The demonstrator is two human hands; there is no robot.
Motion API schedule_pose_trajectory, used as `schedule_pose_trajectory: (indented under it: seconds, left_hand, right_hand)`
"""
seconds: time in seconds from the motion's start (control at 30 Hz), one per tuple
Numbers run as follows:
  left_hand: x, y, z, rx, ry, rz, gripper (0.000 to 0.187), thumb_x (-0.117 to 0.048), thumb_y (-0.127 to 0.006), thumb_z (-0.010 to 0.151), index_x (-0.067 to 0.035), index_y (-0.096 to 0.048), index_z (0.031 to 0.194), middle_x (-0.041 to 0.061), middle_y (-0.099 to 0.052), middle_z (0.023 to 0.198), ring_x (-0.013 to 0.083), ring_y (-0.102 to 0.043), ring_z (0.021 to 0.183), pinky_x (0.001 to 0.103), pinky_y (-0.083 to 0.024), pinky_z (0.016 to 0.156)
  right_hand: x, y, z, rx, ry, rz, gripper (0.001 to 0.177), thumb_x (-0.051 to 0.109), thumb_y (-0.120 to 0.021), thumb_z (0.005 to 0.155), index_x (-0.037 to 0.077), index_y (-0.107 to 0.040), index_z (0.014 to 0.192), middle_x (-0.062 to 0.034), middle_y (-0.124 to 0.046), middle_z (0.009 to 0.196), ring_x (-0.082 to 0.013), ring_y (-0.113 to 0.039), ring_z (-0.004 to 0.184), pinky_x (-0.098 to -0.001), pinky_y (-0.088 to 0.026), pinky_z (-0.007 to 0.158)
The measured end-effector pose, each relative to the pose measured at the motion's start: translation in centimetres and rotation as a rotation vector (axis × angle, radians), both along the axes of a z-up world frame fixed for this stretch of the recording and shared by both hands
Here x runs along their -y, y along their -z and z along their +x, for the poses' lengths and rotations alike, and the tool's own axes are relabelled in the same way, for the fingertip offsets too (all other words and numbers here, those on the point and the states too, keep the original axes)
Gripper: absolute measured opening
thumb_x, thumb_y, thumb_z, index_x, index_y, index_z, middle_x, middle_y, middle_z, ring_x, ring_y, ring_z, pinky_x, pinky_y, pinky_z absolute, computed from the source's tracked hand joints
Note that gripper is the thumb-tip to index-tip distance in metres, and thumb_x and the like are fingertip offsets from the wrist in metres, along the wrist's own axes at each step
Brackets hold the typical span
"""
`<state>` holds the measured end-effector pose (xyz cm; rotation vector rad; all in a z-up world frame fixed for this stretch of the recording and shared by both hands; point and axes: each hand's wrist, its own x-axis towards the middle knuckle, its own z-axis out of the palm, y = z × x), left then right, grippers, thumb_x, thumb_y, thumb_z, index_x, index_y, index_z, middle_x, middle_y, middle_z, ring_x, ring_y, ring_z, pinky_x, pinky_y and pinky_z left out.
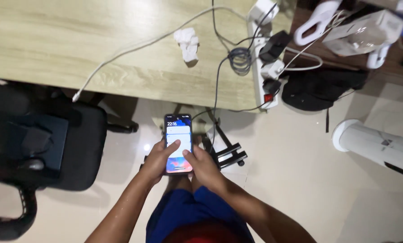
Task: Clearing and tidying up a desk by putting away laptops, chargers, and other electronics.
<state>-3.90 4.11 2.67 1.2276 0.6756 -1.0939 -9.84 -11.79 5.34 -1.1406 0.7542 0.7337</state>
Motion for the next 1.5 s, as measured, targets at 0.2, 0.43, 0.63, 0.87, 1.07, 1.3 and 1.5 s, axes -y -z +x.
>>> schedule_pose_trajectory:
  seconds: [0.2, 0.43, 0.63, 0.87, 1.07, 1.3, 1.5]
  left_hand:
    - [-0.9, -0.7, 4.2, 0.263, -0.05, 0.055, 0.04, -0.027, -0.066, 0.095, 0.003, -0.067, 0.121, 0.014, -0.076, 0.105, 0.0194, -0.074, 0.088, 0.035, -0.061, 0.077]
    - [-2.2, 0.3, 12.2, 0.62, 0.146, 0.413, 0.034, -0.026, -0.07, 0.097, 0.003, -0.073, 0.114, 0.014, -0.078, 0.099, 0.0185, -0.07, 0.085, 0.033, -0.057, 0.076]
    - [-0.1, -0.6, 18.5, 0.92, 0.067, 0.426, 0.028, -0.021, -0.069, 0.099, 0.002, -0.065, 0.116, 0.01, -0.073, 0.102, 0.0136, -0.066, 0.088, 0.031, -0.054, 0.079]
    - [-0.5, 1.6, 18.0, 0.883, -0.064, 0.337, 0.035, -0.018, -0.069, 0.1, 0.004, -0.057, 0.126, 0.01, -0.072, 0.108, 0.0128, -0.067, 0.092, 0.03, -0.056, 0.081]
    - [-0.3, -0.9, 16.4, 0.746, -0.037, 0.296, 0.033, -0.021, -0.064, 0.101, 0.001, -0.06, 0.125, 0.01, -0.072, 0.108, 0.0143, -0.069, 0.091, 0.031, -0.057, 0.078]
    - [0.1, 1.2, 14.6, 0.609, 0.027, 0.228, 0.035, -0.024, -0.064, 0.1, 0.0, -0.063, 0.124, 0.011, -0.075, 0.11, 0.0158, -0.071, 0.094, 0.032, -0.057, 0.082]
    - [3.5, 2.0, 14.4, 0.617, 0.056, 0.244, 0.036, -0.024, -0.065, 0.097, 0.0, -0.062, 0.124, 0.012, -0.074, 0.108, 0.0162, -0.07, 0.093, 0.032, -0.057, 0.082]
  right_hand:
    - [11.1, 5.2, -3.8, 0.491, 0.226, -0.766, 0.018, 0.018, -0.054, 0.112, 0.002, -0.062, 0.11, -0.0041, -0.066, 0.097, -0.0111, -0.063, 0.086, -0.0259, -0.053, 0.078]
    - [19.4, 2.8, 5.1, 0.623, -0.062, -1.407, 0.091, 0.032, -0.087, 0.077, -0.009, -0.043, 0.145, -0.0281, -0.053, 0.131, -0.0378, -0.055, 0.116, -0.048, -0.048, 0.093]
    - [20.0, 5.1, 9.0, 0.456, -0.137, -1.546, 0.069, 0.042, -0.088, 0.079, 0.001, -0.064, 0.129, -0.0208, -0.064, 0.122, -0.0429, -0.054, 0.122, -0.0485, -0.046, 0.103]
    - [20.6, 6.0, 7.1, 0.776, 0.109, -1.459, 0.057, 0.029, -0.09, 0.084, 0.0, -0.059, 0.123, -0.0186, -0.064, 0.121, -0.0335, -0.062, 0.11, -0.0428, -0.051, 0.097]
    - [22.5, 1.9, 3.2, 0.702, 0.274, -1.047, 0.062, 0.021, -0.087, 0.088, -0.001, -0.047, 0.131, -0.0115, -0.064, 0.114, -0.0171, -0.063, 0.1, -0.0307, -0.053, 0.089]
    - [24.5, -4.1, 1.2, 0.589, 0.098, -1.073, 0.063, 0.018, -0.084, 0.088, -0.003, -0.047, 0.134, -0.0126, -0.067, 0.12, -0.0185, -0.065, 0.104, -0.0307, -0.053, 0.092]
    - [24.8, -4.3, 1.6, 0.606, -0.025, -1.21, 0.061, 0.021, -0.084, 0.09, -0.003, -0.048, 0.133, -0.011, -0.071, 0.115, -0.0192, -0.067, 0.101, -0.032, -0.052, 0.093]
